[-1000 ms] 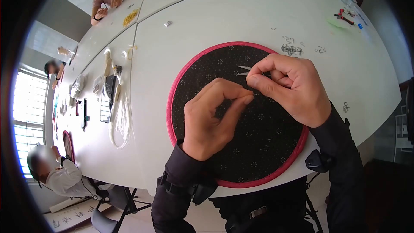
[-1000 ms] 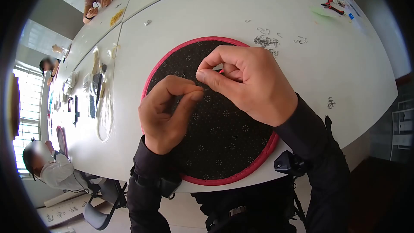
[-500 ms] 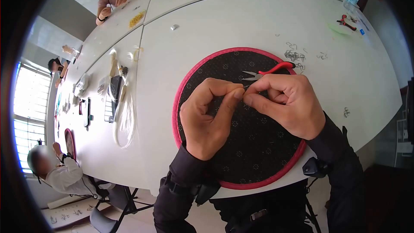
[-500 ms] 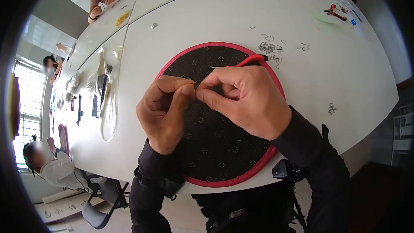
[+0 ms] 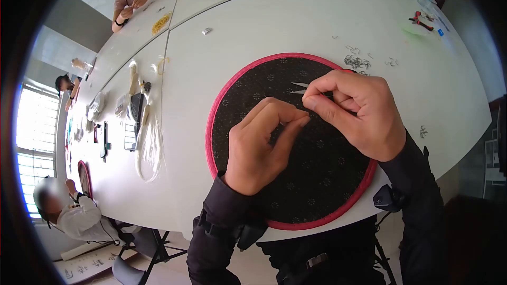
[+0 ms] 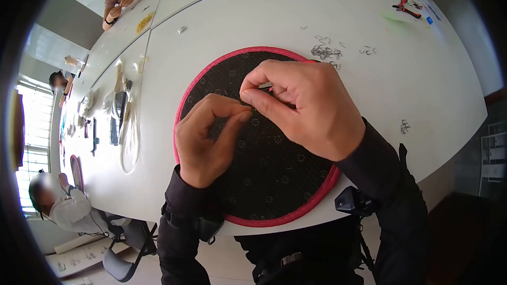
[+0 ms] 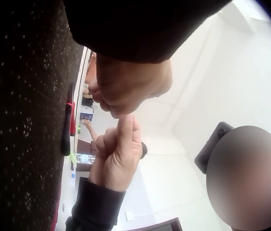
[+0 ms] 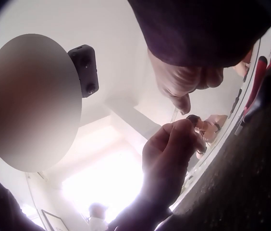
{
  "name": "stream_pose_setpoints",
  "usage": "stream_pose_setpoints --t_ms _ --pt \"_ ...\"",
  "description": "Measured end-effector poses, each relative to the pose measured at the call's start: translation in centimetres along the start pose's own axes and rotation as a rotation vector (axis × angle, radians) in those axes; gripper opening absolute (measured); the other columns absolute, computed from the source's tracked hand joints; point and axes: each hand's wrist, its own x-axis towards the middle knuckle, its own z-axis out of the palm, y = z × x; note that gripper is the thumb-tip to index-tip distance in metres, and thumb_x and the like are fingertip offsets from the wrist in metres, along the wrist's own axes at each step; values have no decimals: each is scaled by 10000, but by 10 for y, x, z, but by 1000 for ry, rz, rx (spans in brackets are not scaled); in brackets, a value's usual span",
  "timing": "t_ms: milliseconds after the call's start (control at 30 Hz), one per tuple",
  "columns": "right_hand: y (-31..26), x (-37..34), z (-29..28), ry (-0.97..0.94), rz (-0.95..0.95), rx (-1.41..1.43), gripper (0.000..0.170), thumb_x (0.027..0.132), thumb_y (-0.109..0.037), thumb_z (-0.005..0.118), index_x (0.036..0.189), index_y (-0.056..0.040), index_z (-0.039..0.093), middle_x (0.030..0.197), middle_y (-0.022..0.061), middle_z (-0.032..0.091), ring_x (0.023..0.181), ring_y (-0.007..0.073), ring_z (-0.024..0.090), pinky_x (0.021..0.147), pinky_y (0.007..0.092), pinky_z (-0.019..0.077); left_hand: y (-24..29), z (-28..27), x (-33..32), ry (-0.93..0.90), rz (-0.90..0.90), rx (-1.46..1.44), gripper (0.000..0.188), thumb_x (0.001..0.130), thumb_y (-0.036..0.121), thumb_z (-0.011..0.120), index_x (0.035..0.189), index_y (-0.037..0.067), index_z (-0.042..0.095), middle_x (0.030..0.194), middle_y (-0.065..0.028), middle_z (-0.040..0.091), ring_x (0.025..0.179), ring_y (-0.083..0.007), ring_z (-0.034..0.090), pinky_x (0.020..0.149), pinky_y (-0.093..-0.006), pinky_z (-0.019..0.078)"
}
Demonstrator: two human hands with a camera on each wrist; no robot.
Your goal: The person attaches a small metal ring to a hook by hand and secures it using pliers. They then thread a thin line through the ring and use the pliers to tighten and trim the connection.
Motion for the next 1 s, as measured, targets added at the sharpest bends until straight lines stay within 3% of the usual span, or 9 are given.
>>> stream_pose_setpoints --t_ms 300,533,733,867,933,1000 --pt "15 5 0 -71 226 250 166 900 -176 729 911 -11 706 551 -81 342 518 14 316 496 225 286 3 -3 -2 65 -32 -181 118 828 -72 732 864 10 656 845 -70 680 759 -168 662 672 -274 517" --pt "-2 1 2 -139 210 137 109 868 -127 718 875 -20 696 539 -78 328 496 16 280 470 248 232 1 -3 -2 150 -76 -220 90 858 -61 717 889 1 659 856 -70 688 765 -146 660 686 -257 516" --pt "-6 -6 9 -101 109 78 57 876 -69 708 902 -23 687 521 -22 367 473 43 310 453 264 255 -7 -1 -3 187 -123 -153 85 866 -53 705 909 0 654 865 -79 689 779 -157 666 694 -263 520" --pt "-4 -5 9 -23 -84 -71 51 891 -51 706 922 -18 681 534 -16 396 481 47 330 462 254 271 -6 -3 0 77 -35 -7 103 848 -60 711 900 2 646 861 -86 673 777 -182 666 688 -277 524" --pt "-1 -3 3 -13 -114 -98 58 893 -41 708 939 -8 693 548 -61 396 504 19 326 492 224 277 -1 -4 1 17 -19 39 117 835 -63 720 892 4 643 861 -89 665 774 -195 666 682 -285 524" --pt "0 -1 0 -28 -24 -30 66 906 -60 705 939 -4 692 551 -62 388 515 17 328 501 222 285 0 -2 1 -4 10 15 127 827 -61 731 887 4 641 863 -87 664 775 -198 665 674 -288 523"
